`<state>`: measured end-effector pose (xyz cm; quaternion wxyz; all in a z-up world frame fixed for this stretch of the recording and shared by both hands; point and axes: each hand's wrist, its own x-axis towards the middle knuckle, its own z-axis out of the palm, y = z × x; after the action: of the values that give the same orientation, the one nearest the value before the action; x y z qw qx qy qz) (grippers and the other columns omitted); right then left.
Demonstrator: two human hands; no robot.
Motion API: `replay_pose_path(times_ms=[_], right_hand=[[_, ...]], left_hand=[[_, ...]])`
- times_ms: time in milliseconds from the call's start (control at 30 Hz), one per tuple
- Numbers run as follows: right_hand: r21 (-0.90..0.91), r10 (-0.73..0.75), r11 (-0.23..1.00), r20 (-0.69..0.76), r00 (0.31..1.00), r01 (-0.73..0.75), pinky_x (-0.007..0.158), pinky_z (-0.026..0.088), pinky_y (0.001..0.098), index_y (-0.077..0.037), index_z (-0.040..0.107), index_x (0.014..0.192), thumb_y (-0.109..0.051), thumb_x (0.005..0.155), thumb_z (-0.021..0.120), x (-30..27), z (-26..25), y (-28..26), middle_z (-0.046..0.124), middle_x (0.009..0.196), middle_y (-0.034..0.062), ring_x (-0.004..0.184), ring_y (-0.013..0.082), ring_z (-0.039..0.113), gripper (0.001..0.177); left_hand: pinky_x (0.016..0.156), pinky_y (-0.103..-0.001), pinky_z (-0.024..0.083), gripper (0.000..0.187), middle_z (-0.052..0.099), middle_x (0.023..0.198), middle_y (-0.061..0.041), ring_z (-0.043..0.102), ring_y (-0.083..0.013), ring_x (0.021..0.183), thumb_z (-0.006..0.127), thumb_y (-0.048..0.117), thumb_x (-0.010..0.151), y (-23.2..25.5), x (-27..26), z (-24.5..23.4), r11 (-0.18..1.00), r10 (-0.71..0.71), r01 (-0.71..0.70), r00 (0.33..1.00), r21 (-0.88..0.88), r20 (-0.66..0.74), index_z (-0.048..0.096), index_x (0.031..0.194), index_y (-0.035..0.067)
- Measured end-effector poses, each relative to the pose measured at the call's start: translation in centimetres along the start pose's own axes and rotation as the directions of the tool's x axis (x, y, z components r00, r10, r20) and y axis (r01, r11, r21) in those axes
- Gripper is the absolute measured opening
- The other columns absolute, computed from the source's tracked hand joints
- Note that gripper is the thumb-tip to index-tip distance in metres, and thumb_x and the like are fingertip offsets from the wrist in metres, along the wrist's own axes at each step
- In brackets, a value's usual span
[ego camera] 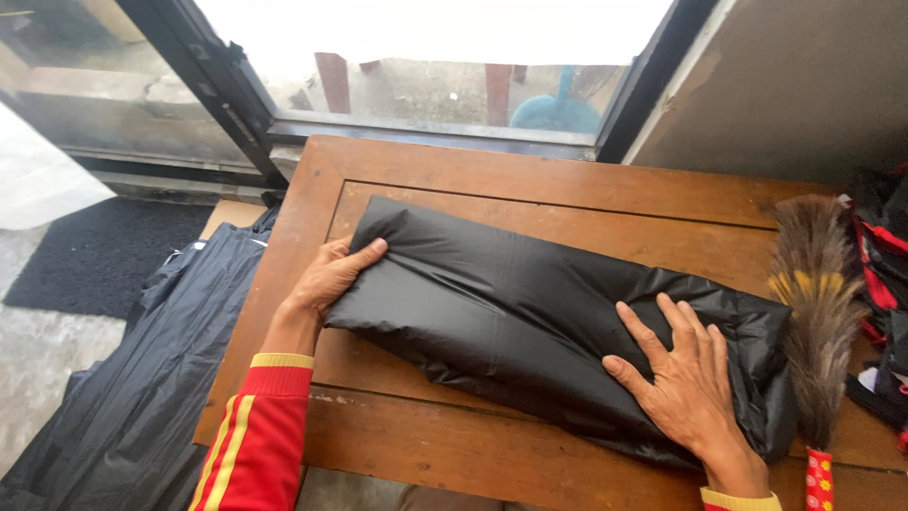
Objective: The person folds a black and red plastic bag by hand on a wooden surface, using a feather duster to smooth the material as they work.
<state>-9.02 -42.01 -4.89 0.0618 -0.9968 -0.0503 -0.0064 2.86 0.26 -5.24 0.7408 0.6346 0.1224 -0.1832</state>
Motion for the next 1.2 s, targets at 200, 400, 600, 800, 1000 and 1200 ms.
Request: replay_pose_path(times_ms=[200, 400, 600, 800, 1000, 1200], right_hand=[[-0.059, -0.062, 0.997, -0.063, 0.996, 0.058, 0.109, 0.016, 0.0535, -0.041, 0.034, 0.144, -0.067, 0.082, 0.038, 0.0, 0.0, 0.2, 0.025, 0.153, 0.0119, 0.142, 0.0324, 0.021, 0.068], [-0.042, -0.104, 0.994, -0.03, 0.994, 0.102, 0.111, 0.01, 0.0509, -0.044, 0.034, 0.144, -0.07, 0.082, 0.037, 0.0, 0.2, 1.0, 0.022, 0.153, 0.0112, 0.142, 0.0304, 0.018, 0.068], [0.059, -0.09, 0.994, 0.051, 0.995, 0.087, 0.111, 0.004, 0.0515, -0.041, 0.031, 0.146, -0.066, 0.086, 0.035, 0.0, -1.3, -0.1, 0.016, 0.155, 0.0103, 0.143, 0.0297, 0.009, 0.066], [0.092, -0.096, 0.991, -0.039, 0.995, 0.099, 0.111, 0.012, 0.0499, -0.033, 0.034, 0.146, -0.063, 0.089, 0.028, 0.3, -1.2, 0.2, 0.021, 0.155, 0.0142, 0.142, 0.0323, 0.018, 0.064], [0.067, -0.085, 0.994, 0.056, 0.995, 0.081, 0.113, 0.008, 0.0445, -0.032, 0.021, 0.15, -0.065, 0.088, 0.029, 0.9, -1.3, 0.6, 0.009, 0.159, 0.0095, 0.144, 0.0282, 0.009, 0.071], [0.115, 0.016, 0.993, 0.098, 0.995, -0.027, 0.116, 0.007, 0.0479, -0.034, 0.024, 0.15, -0.066, 0.09, 0.034, 0.9, -1.4, 0.6, 0.012, 0.158, 0.0087, 0.144, 0.0299, 0.012, 0.069]], left_hand=[[0.064, -0.017, 0.041, 0.019, 0.063, 0.084, 0.007, 0.052, -0.0022, 0.076, 0.065, 0.028, 0.09, 2.3, -1.3, -0.4, 0.943, 0.254, -0.181, 0.934, 0.279, -0.253, 0.073, 0.094, 0.011], [0.102, -0.026, 0.037, 0.046, 0.053, 0.118, -0.003, 0.053, -0.012, 0.114, 0.074, 0.052, 0.065, 4.8, -3.8, 1.9, 0.6, 0.268, -0.052, 0.953, 0.799, -0.139, 0.076, 0.09, 0.013], [0.109, -0.068, 0.014, 0.084, 0.022, 0.154, -0.029, 0.013, -0.0451, 0.143, 0.069, 0.041, 0.075, 4.4, -6.9, 10.5, -0.267, 0.758, 0.017, 0.621, 0.963, 0.199, 0.041, 0.146, 0.006], [0.11, -0.06, 0.005, 0.067, 0.034, 0.151, 0.0, 0.026, -0.0251, 0.14, 0.031, 0.069, 0.088, -2.0, -0.4, 10.4, -0.199, 0.534, -0.364, 0.738, 0.91, 0.412, 0.037, 0.144, 0.034], [0.109, -0.063, -0.014, 0.081, 0.04, 0.148, -0.002, 0.032, -0.0247, 0.139, 0.024, 0.081, 0.083, -0.1, -0.8, 9.7, -0.264, 0.575, -0.232, 0.741, 0.936, 0.346, 0.039, 0.145, 0.032], [0.115, -0.049, 0.018, 0.076, 0.034, 0.154, -0.004, 0.028, -0.0243, 0.142, 0.038, 0.077, 0.083, -0.7, -0.6, 5.7, -0.075, 0.512, -0.161, 0.841, 0.984, 0.176, 0.04, 0.144, 0.032]])
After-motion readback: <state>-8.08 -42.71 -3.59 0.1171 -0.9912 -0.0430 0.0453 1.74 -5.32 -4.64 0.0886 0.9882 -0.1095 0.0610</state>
